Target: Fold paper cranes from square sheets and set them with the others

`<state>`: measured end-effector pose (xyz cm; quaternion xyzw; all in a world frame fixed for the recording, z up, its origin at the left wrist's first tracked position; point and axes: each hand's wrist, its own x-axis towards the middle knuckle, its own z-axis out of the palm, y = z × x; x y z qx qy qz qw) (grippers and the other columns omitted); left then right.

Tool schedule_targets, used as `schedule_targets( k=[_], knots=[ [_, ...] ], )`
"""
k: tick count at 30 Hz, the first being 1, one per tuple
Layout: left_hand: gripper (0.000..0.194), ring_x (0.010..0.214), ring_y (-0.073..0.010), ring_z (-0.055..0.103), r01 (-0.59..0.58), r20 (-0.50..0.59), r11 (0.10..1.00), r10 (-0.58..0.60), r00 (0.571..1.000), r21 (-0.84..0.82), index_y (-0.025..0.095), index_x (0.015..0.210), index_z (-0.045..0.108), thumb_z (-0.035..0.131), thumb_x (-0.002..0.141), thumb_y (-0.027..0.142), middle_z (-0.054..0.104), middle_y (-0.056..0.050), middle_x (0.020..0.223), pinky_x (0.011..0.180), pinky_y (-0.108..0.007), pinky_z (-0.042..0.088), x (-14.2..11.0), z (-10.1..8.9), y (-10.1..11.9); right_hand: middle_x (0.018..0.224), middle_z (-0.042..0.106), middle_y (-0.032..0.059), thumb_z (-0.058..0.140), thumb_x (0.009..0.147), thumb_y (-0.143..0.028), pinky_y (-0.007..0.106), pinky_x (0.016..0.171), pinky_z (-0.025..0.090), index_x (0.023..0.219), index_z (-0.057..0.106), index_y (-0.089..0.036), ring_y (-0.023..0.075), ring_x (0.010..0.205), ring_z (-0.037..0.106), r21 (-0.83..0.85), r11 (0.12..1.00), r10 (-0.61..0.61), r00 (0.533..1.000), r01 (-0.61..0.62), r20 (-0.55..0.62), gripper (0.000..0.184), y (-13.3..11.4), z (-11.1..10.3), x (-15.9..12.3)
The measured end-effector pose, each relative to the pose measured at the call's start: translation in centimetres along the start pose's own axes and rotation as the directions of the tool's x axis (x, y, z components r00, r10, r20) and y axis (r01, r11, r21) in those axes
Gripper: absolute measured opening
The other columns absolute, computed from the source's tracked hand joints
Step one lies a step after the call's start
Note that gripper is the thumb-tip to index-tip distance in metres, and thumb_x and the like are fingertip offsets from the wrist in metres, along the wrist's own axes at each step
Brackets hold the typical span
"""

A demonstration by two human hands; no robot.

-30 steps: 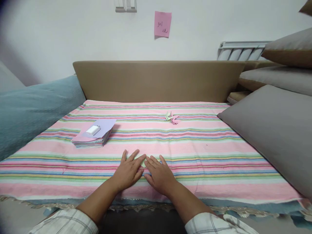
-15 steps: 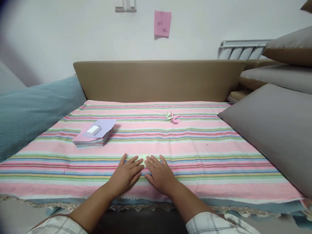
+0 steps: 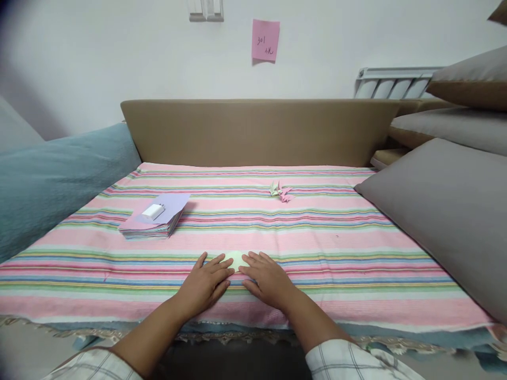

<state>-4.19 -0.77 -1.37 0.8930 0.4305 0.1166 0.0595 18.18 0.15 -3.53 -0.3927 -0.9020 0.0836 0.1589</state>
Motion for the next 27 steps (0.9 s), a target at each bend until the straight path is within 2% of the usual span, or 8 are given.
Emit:
schedule_targets(
  k=[9, 14, 18, 20, 23, 25, 27],
  knots=[
    [0.028, 0.125, -0.0251, 0.041, 0.011, 0.011, 1.0, -0.011, 1.0, -0.019, 0.03, 0.114, 0.056, 0.043, 0.089, 0.03, 0.052, -0.002, 0.131, 0.106, -0.059, 0.014, 0.0, -0.4, 0.2, 0.121, 0.06, 0.0017, 0.038, 0.091, -0.029, 0.036, 0.101, 0.039, 0.104, 0.067, -0.023, 0.0189, 0.119, 0.048, -0.016, 0.999, 0.047, 0.992, -0.049, -0.113, 0.032, 0.9, -0.6, -0.3],
    [0.028, 0.126, -0.0255, 0.04, 0.018, 0.014, 1.0, -0.017, 1.0, -0.022, 0.03, 0.113, 0.056, 0.044, 0.088, 0.029, 0.052, -0.001, 0.131, 0.105, -0.059, 0.014, 0.0, -0.4, 0.3, 0.114, 0.064, 0.0007, 0.039, 0.091, -0.028, 0.036, 0.098, 0.041, 0.099, 0.068, -0.023, 0.0193, 0.114, 0.052, -0.034, 0.995, 0.092, 0.987, -0.097, -0.131, 0.031, 0.9, -0.9, -0.5],
    [0.027, 0.126, -0.0256, 0.04, 0.022, 0.014, 0.999, -0.022, 1.0, -0.024, 0.031, 0.113, 0.056, 0.045, 0.088, 0.029, 0.052, 0.0, 0.131, 0.105, -0.059, 0.015, 0.0, -0.3, 0.2, 0.107, 0.067, 0.0037, 0.041, 0.089, -0.027, 0.036, 0.091, 0.045, 0.091, 0.069, -0.022, 0.0197, 0.104, 0.056, -0.041, 0.991, 0.118, 0.979, -0.127, -0.167, 0.029, 1.6, -1.3, -0.7],
    [0.027, 0.125, -0.0257, 0.04, 0.02, 0.008, 0.999, -0.02, 1.0, -0.025, 0.031, 0.112, 0.056, 0.045, 0.087, 0.028, 0.052, 0.0, 0.131, 0.105, -0.059, 0.016, -0.1, -0.2, 0.1, 0.097, 0.068, 0.0058, 0.042, 0.089, -0.027, 0.035, 0.084, 0.047, 0.08, 0.068, -0.02, 0.02, 0.095, 0.058, -0.06, 0.983, 0.158, 0.965, -0.174, -0.208, 0.028, 1.8, -1.7, -0.8],
    [0.028, 0.125, -0.0262, 0.041, 0.013, 0.004, 1.0, -0.013, 1.0, -0.029, 0.031, 0.113, 0.055, 0.047, 0.087, 0.028, 0.052, 0.0, 0.131, 0.105, -0.059, 0.017, 0.0, -0.1, 0.1, 0.079, 0.066, 0.0082, 0.042, 0.089, -0.028, 0.035, 0.075, 0.047, 0.072, 0.063, -0.017, 0.0204, 0.082, 0.058, -0.083, 0.96, 0.228, 0.918, -0.268, -0.325, 0.029, 1.5, -2.1, -0.5],
    [0.028, 0.125, -0.0265, 0.041, 0.011, 0.002, 1.0, -0.011, 1.0, -0.029, 0.031, 0.113, 0.056, 0.047, 0.086, 0.027, 0.052, 0.0, 0.131, 0.104, -0.06, 0.017, 0.0, -0.1, 0.1, 0.08, 0.064, 0.0091, 0.042, 0.089, -0.027, 0.036, 0.076, 0.046, 0.076, 0.061, -0.016, 0.0207, 0.082, 0.057, -0.071, 0.971, 0.184, 0.901, -0.23, -0.394, 0.026, 0.7, -1.8, -0.1],
    [0.027, 0.125, -0.0266, 0.041, 0.009, -0.004, 1.0, -0.009, 1.0, -0.022, 0.031, 0.112, 0.056, 0.047, 0.086, 0.027, 0.053, 0.0, 0.13, 0.104, -0.06, 0.017, 0.1, 0.0, 0.1, 0.099, 0.064, 0.0103, 0.044, 0.088, -0.023, 0.038, 0.086, 0.044, 0.092, 0.062, -0.016, 0.0207, 0.095, 0.056, -0.076, 0.997, 0.0, 0.924, -0.031, -0.382, 0.02, -0.2, -1.0, 0.4]
  ],
)
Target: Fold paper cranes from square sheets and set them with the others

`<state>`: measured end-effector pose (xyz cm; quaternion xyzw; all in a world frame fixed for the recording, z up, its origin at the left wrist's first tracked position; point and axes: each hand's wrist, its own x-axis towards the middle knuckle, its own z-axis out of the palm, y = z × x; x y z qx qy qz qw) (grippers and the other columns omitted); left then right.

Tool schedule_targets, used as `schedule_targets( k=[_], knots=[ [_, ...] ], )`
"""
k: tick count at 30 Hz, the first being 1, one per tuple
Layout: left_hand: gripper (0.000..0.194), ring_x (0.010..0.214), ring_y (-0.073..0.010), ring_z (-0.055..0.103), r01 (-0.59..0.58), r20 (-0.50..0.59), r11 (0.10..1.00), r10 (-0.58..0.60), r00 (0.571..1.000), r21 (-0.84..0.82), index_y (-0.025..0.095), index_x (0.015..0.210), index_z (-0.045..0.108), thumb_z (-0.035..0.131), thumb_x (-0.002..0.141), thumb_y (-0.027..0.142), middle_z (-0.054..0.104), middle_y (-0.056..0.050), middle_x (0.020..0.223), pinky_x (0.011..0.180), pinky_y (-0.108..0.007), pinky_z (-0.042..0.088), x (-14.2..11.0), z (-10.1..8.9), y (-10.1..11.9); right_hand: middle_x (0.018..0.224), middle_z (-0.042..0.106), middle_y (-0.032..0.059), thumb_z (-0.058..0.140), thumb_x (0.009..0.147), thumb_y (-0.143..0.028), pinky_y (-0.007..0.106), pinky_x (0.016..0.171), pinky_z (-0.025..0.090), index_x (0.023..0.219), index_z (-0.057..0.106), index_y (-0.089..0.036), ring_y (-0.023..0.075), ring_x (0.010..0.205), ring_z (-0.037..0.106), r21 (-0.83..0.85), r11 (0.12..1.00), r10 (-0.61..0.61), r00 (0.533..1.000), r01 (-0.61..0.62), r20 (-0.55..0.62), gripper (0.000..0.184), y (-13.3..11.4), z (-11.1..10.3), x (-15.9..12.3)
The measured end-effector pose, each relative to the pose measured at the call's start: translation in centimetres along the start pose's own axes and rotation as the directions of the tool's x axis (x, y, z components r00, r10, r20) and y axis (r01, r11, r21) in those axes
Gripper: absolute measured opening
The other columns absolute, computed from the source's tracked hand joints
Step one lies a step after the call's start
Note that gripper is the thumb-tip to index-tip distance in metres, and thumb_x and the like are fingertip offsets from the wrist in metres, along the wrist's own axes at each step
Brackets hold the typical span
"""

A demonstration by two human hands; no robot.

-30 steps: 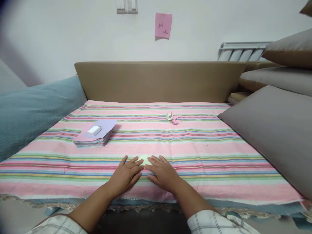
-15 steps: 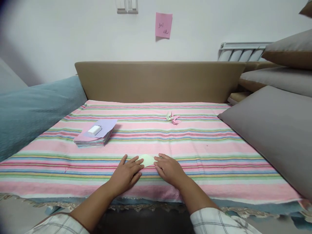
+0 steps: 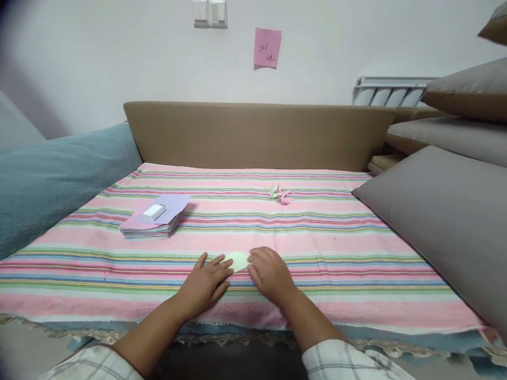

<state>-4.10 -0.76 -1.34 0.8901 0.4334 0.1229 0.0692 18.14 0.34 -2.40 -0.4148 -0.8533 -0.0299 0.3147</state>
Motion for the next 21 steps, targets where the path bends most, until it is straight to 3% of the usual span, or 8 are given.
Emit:
schedule_targets(
  k=[3, 6, 11, 16, 21],
  knots=[
    [0.028, 0.124, -0.026, 0.042, -0.011, 0.003, 1.0, 0.011, 1.0, 0.013, 0.032, 0.113, 0.055, 0.047, 0.086, 0.027, 0.053, 0.0, 0.129, 0.104, -0.061, 0.017, 0.0, 0.1, 0.0, 0.112, 0.062, 0.0088, 0.044, 0.087, -0.018, 0.041, 0.091, 0.042, 0.108, 0.059, -0.017, 0.0213, 0.104, 0.053, 0.032, 0.989, -0.143, 0.99, 0.142, 0.021, 0.025, -1.1, 1.6, 0.0],
    [0.029, 0.125, -0.0264, 0.04, -0.021, -0.001, 0.999, 0.021, 1.0, 0.049, 0.031, 0.114, 0.055, 0.048, 0.086, 0.029, 0.049, -0.003, 0.134, 0.104, -0.06, 0.018, -0.1, 0.0, -0.1, 0.109, 0.065, 0.0087, 0.044, 0.087, -0.018, 0.04, 0.089, 0.045, 0.106, 0.061, -0.018, 0.0203, 0.1, 0.056, 0.062, 0.99, -0.13, 0.991, 0.128, 0.027, 0.025, -1.2, 2.5, 0.0],
    [0.03, 0.133, -0.0335, 0.023, 0.062, -0.076, 0.983, -0.05, 0.996, 0.171, 0.028, 0.107, 0.06, 0.06, 0.078, 0.036, 0.026, -0.009, 0.147, 0.101, -0.06, 0.023, -0.5, -0.8, -0.2, 0.106, 0.066, 0.0071, 0.046, 0.087, -0.021, 0.039, 0.089, 0.046, 0.101, 0.064, -0.019, 0.0193, 0.097, 0.057, 0.114, 0.989, -0.098, 0.993, 0.091, 0.061, 0.023, -0.8, 2.4, 0.2],
    [0.031, 0.132, -0.0348, 0.027, 0.158, -0.063, 0.959, -0.148, 0.987, 0.234, 0.025, 0.099, 0.064, 0.064, 0.073, 0.041, 0.028, -0.011, 0.146, 0.1, -0.06, 0.025, -0.4, -1.7, -0.7, 0.107, 0.066, 0.0064, 0.046, 0.087, -0.022, 0.039, 0.089, 0.045, 0.1, 0.065, -0.02, 0.0201, 0.097, 0.058, 0.128, 0.989, -0.087, 0.994, 0.078, 0.071, 0.023, -0.8, 2.3, 0.3],
    [0.024, 0.125, -0.0354, 0.038, 0.226, -0.004, 0.947, -0.231, 0.973, 0.229, 0.025, 0.088, 0.068, 0.064, 0.072, 0.042, 0.04, -0.01, 0.139, 0.095, -0.058, 0.033, 0.0, -3.2, -1.7, 0.106, 0.066, 0.006, 0.047, 0.087, -0.023, 0.038, 0.087, 0.045, 0.098, 0.066, -0.021, 0.0198, 0.096, 0.058, 0.131, 0.989, -0.075, 0.993, 0.063, 0.087, 0.022, -0.7, 2.5, 0.4]
  ],
)
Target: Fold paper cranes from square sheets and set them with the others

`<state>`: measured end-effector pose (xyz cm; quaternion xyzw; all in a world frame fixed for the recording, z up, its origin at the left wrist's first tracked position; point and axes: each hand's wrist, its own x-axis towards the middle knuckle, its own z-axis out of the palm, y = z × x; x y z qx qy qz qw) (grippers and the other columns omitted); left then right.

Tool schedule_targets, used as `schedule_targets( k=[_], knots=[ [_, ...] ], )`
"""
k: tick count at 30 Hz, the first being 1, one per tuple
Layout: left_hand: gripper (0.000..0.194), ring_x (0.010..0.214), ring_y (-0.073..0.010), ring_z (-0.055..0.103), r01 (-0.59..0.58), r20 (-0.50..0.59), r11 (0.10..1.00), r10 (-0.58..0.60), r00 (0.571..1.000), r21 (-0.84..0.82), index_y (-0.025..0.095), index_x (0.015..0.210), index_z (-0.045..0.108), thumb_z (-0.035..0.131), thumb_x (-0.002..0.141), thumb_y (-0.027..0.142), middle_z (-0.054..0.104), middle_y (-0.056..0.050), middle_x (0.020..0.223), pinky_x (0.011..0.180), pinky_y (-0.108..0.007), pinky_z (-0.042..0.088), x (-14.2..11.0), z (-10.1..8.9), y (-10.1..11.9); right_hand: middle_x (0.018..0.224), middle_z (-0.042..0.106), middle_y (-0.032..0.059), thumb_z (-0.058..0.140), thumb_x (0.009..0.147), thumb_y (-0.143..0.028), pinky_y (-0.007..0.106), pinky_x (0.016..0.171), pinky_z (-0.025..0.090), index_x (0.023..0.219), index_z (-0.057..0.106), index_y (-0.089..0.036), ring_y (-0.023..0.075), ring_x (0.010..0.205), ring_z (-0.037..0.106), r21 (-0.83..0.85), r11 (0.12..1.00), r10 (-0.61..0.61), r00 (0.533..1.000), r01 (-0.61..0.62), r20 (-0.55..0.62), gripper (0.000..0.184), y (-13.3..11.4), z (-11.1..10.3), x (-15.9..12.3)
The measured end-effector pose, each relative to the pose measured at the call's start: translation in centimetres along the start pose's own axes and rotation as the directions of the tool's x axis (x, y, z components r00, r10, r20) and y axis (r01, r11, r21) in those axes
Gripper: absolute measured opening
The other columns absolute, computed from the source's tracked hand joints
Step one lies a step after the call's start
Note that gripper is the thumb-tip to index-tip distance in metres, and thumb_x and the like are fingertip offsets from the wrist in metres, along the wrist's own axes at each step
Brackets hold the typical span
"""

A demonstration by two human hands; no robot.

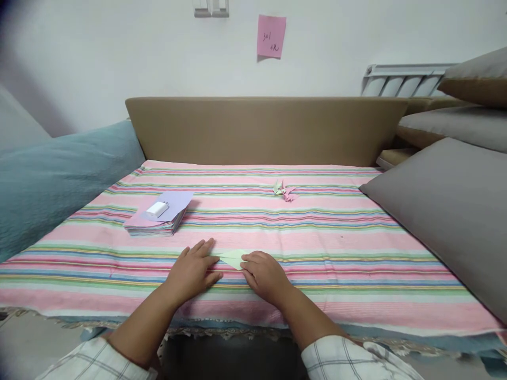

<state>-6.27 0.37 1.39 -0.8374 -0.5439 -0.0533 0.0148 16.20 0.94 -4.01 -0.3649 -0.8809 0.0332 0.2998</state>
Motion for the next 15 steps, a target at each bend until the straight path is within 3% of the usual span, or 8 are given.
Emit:
schedule_targets(
  k=[4, 9, 15],
  knots=[
    [0.017, 0.112, -0.0276, 0.053, -0.028, -0.02, 0.995, 0.027, 0.999, -0.093, 0.025, 0.082, 0.069, 0.057, 0.08, 0.038, 0.057, -0.007, 0.125, 0.098, -0.056, 0.03, 0.9, -0.3, -0.4, 0.103, 0.068, 0.0052, 0.05, 0.086, -0.024, 0.036, 0.084, 0.045, 0.093, 0.067, -0.022, 0.0191, 0.094, 0.059, -0.009, 1.0, 0.006, 1.0, -0.006, 0.022, 0.018, 0.5, -0.1, 0.3],
    [0.016, 0.108, -0.0228, 0.055, -0.28, -0.104, 0.938, 0.264, 0.959, -0.204, 0.028, 0.094, 0.066, 0.059, 0.08, 0.028, 0.065, -0.002, 0.111, 0.101, -0.05, 0.032, 2.3, 1.8, 0.9, 0.099, 0.069, 0.0035, 0.052, 0.087, -0.026, 0.033, 0.083, 0.043, 0.088, 0.067, -0.023, 0.0161, 0.09, 0.06, -0.003, 1.0, -0.004, 0.998, 0.004, 0.068, 0.016, 1.3, -0.3, 0.9],
    [0.013, 0.099, -0.0208, 0.059, -0.272, -0.125, 0.927, 0.247, 0.961, -0.257, 0.023, 0.086, 0.07, 0.059, 0.08, 0.026, 0.068, -0.004, 0.099, 0.086, -0.034, 0.047, 2.9, 3.0, 1.5, 0.099, 0.068, 0.0029, 0.052, 0.087, -0.024, 0.032, 0.082, 0.041, 0.089, 0.066, -0.022, 0.0169, 0.09, 0.058, 0.006, 1.0, -0.002, 0.997, 0.002, 0.08, 0.015, 1.6, -0.5, 1.1]
  ],
)
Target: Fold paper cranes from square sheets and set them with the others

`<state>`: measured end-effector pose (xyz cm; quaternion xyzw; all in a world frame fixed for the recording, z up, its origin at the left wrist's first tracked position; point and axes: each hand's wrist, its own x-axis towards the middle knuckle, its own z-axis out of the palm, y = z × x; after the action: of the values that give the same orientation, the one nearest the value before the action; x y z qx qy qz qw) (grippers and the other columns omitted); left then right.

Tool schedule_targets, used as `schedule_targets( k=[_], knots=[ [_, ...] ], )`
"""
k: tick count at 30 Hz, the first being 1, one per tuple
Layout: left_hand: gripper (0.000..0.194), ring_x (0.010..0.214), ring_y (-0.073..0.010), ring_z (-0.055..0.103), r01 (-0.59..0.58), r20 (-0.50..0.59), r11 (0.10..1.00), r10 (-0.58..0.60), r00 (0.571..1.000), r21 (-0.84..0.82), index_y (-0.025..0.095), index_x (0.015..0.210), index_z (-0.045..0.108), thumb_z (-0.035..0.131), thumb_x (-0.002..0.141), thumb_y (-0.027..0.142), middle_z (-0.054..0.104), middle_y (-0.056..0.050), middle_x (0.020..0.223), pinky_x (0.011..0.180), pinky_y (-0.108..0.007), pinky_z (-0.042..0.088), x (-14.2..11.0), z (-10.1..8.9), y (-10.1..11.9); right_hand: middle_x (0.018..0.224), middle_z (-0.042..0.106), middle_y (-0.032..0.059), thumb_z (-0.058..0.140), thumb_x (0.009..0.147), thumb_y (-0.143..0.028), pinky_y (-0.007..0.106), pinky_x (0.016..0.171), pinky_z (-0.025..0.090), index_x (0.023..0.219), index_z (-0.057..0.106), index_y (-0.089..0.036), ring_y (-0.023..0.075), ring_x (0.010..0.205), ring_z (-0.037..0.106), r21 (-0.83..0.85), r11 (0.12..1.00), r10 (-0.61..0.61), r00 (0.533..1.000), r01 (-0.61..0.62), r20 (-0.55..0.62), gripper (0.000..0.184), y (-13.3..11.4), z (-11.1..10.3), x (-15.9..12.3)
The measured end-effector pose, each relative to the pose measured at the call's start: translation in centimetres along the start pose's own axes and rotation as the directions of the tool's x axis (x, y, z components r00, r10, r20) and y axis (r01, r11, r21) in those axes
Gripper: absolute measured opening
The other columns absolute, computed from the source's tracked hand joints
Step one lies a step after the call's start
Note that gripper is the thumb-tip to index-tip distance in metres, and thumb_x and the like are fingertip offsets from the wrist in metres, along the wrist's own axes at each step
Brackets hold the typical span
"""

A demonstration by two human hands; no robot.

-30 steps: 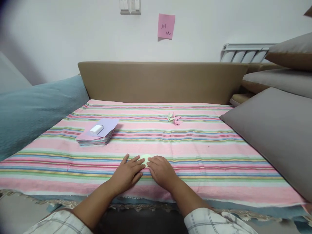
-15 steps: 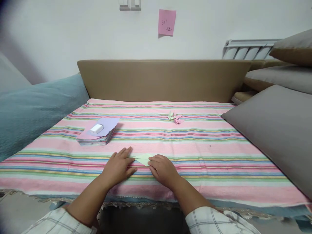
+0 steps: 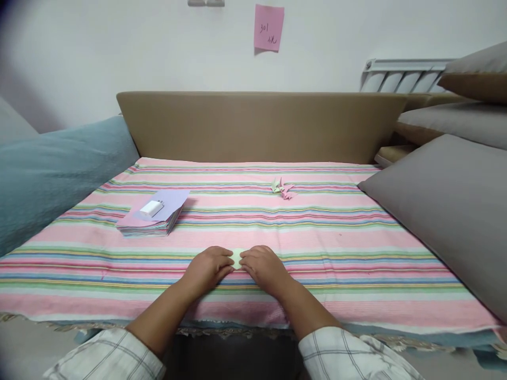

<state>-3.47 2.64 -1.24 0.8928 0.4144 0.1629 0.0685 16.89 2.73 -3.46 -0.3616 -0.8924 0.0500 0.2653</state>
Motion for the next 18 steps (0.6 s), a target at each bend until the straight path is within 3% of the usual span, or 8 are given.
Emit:
schedule_targets(
  k=[9, 18],
  knots=[
    [0.012, 0.095, -0.0195, 0.06, 0.018, -0.025, 0.999, -0.019, 1.0, -0.033, 0.024, 0.082, 0.07, 0.058, 0.08, 0.027, 0.069, -0.003, 0.093, 0.084, -0.032, 0.046, 0.27, -0.16, -0.12, 0.086, 0.062, 0.0032, 0.055, 0.085, -0.032, 0.032, 0.078, 0.036, 0.09, 0.065, -0.022, 0.0173, 0.084, 0.053, -0.028, 0.992, 0.124, 0.991, -0.123, 0.056, 0.015, -0.74, -0.34, -0.05],
    [0.013, 0.089, -0.0195, 0.06, 0.025, 0.026, 1.0, -0.026, 0.999, 0.017, 0.02, 0.076, 0.067, 0.057, 0.082, 0.025, 0.068, -0.004, 0.086, 0.081, -0.031, 0.045, 0.4, -0.78, 0.78, 0.085, 0.062, 0.0022, 0.051, 0.088, -0.029, 0.031, 0.077, 0.035, 0.085, 0.065, -0.022, 0.0164, 0.082, 0.052, 0.005, 0.988, 0.155, 0.986, -0.156, 0.066, 0.016, -0.75, -0.21, 0.05]
  ],
)
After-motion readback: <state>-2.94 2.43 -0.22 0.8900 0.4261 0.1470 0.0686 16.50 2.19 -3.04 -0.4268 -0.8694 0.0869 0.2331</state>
